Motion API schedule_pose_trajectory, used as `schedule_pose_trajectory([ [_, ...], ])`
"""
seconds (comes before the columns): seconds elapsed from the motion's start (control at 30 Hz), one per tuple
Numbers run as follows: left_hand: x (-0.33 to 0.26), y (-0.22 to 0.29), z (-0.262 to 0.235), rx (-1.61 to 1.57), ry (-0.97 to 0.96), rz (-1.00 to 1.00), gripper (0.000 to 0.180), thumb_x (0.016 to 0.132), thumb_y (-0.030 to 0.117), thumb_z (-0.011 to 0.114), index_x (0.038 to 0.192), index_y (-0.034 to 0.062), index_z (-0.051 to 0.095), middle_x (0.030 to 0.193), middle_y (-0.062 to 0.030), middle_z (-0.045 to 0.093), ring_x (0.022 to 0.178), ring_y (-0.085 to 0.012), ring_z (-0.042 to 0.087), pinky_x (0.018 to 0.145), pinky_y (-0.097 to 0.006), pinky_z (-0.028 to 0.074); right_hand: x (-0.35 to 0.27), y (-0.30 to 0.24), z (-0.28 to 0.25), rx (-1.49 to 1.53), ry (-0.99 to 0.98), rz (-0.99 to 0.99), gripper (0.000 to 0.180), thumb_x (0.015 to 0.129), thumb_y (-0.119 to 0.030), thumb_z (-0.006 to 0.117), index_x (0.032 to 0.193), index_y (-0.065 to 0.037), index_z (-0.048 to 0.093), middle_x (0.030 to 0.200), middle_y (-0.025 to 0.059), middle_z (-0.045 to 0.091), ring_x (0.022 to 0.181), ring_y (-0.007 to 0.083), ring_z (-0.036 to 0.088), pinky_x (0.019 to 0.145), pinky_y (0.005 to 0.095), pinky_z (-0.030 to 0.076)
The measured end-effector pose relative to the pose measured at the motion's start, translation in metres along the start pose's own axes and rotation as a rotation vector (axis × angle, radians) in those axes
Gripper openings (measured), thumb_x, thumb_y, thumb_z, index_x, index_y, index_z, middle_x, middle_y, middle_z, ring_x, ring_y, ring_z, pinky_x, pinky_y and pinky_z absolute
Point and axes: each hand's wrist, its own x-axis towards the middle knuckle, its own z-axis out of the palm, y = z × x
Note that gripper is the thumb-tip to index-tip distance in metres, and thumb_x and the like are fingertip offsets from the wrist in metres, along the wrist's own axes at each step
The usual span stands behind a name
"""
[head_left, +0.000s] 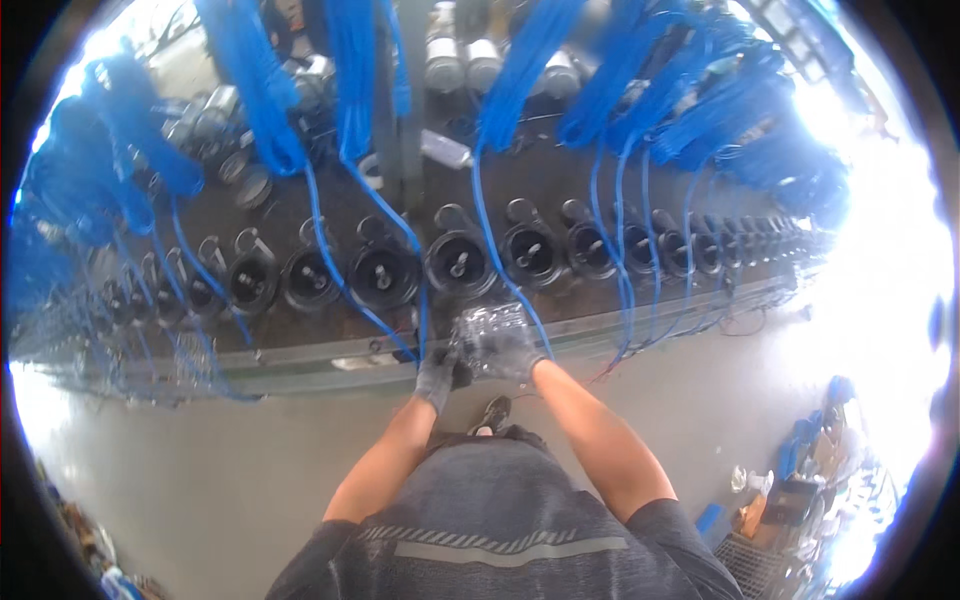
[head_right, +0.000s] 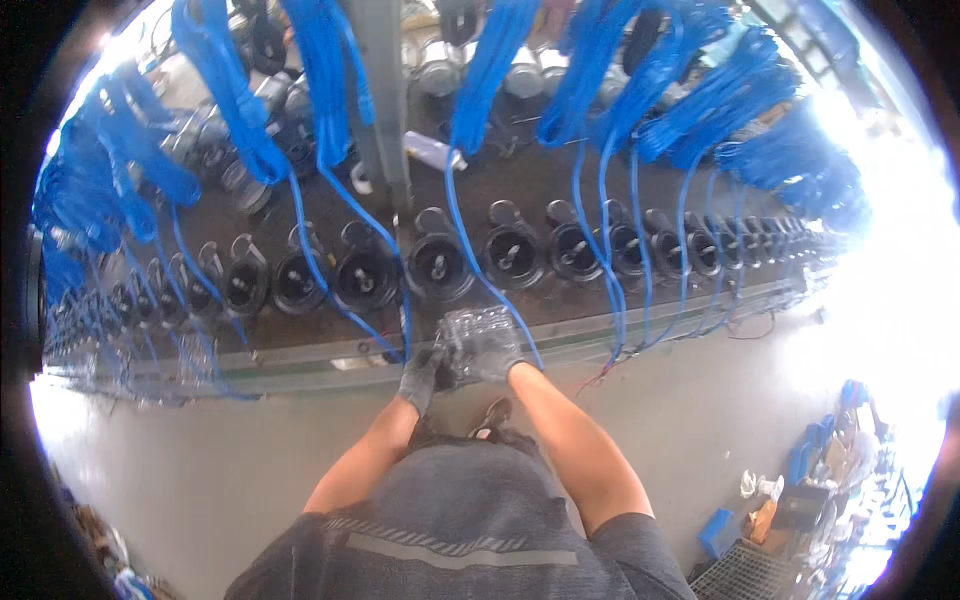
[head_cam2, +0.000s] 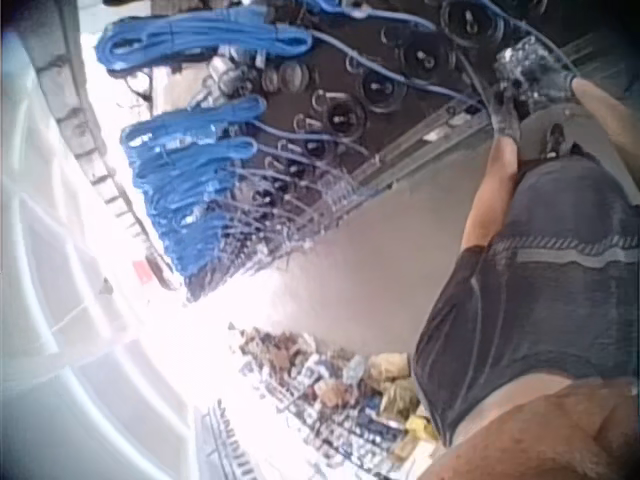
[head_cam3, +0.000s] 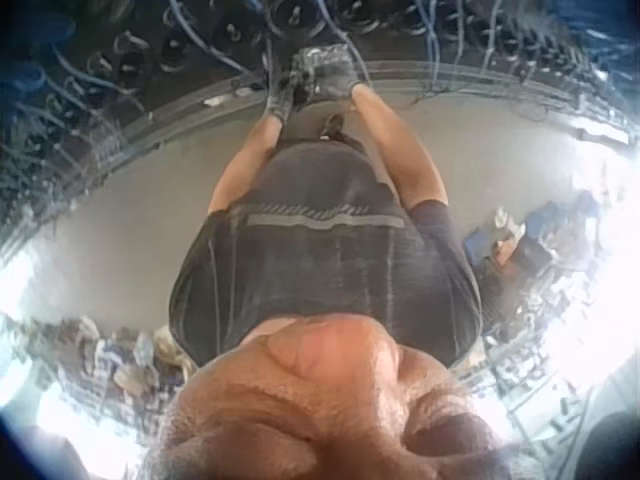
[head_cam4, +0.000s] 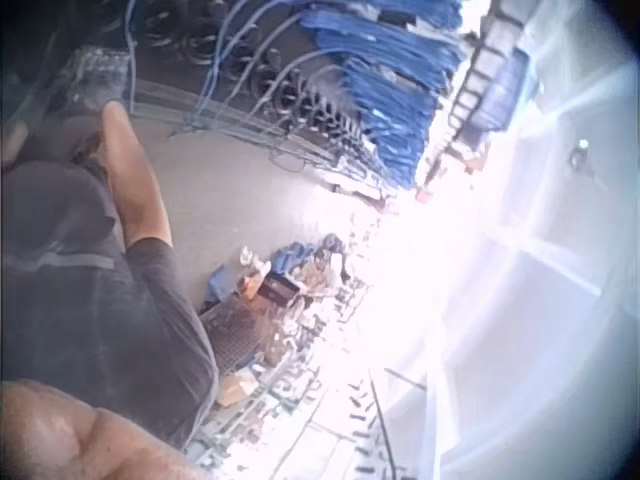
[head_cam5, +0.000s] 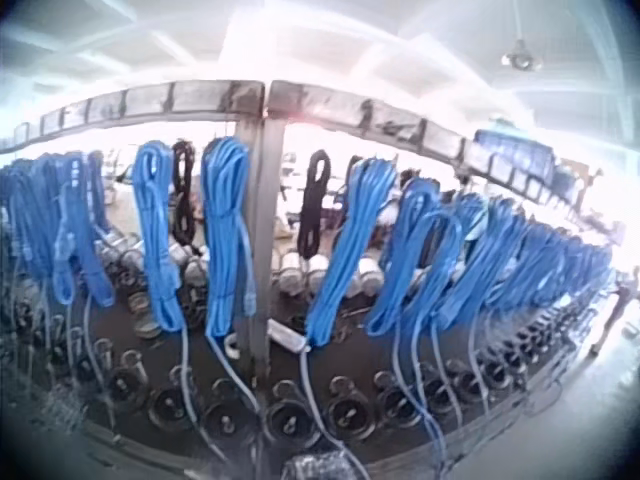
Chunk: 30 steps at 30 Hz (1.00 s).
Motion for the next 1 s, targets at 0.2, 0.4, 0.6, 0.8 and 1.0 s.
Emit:
schedule_pose_trajectory([
  [0.2,-0.025,0.029,-0.01,0.701,0.09,0.415,0.024,0.099,0.016,0.061,0.119,0.0054,0.066,0.114,-0.0151,0.069,0.109,-0.0281,0.064,0.096,-0.041,0.05,-0.01,0.015,0.027,0.322,-0.108,0.206,0.04,0.106,-0.036,0.053,0.131,-0.007,0.064,0.124,0.0193,0.069,0.116,0.0376,0.065,0.101,0.045,0.049],
  [0.4,-0.035,0.048,-0.014,1.309,-0.327,1.085,0.035,0.091,0.026,0.064,0.122,0.0086,0.068,0.132,-0.017,0.063,0.133,-0.0347,0.053,0.116,-0.052,0.038,-0.004,0.024,0.039,0.258,-0.141,0.156,0.038,0.102,-0.03,0.056,0.134,-0.009,0.063,0.129,0.0206,0.068,0.12,0.0378,0.064,0.101,0.0458,0.049],
  [0.6,0.003,0.061,0.001,1.271,-0.632,0.973,0.043,0.089,0.035,0.068,0.127,0.0135,0.068,0.135,-0.011,0.065,0.13,-0.0339,0.056,0.115,-0.048,0.041,0.017,-0.012,0.006,0.084,-0.288,0.185,0.039,0.096,-0.028,0.061,0.128,-0.006,0.066,0.118,0.024,0.071,0.113,0.0424,0.066,0.097,0.0478,0.05],
  [0.8,0.006,0.083,0.03,1.313,-0.684,0.66,0.046,0.091,0.039,0.067,0.131,0.0169,0.066,0.134,-0.0106,0.065,0.126,-0.0335,0.059,0.111,-0.046,0.043,0.012,-0.011,0.0,0.116,-0.271,0.314,0.036,0.096,-0.029,0.063,0.117,-0.001,0.071,0.114,0.0253,0.072,0.11,0.0432,0.067,0.096,0.0496,0.05],
  [1.0,0.01,0.082,0.026,1.632,-0.684,0.901,0.055,0.095,0.04,0.062,0.146,0.0218,0.056,0.155,-0.0107,0.046,0.149,-0.038,0.033,0.123,-0.057,0.023,-0.043,0.034,0.007,0.589,0.427,0.274,0.028,0.096,-0.02,0.065,0.114,0.002,0.068,0.106,0.027,0.073,0.094,0.0319,0.072,0.086,0.0442,0.053],
])
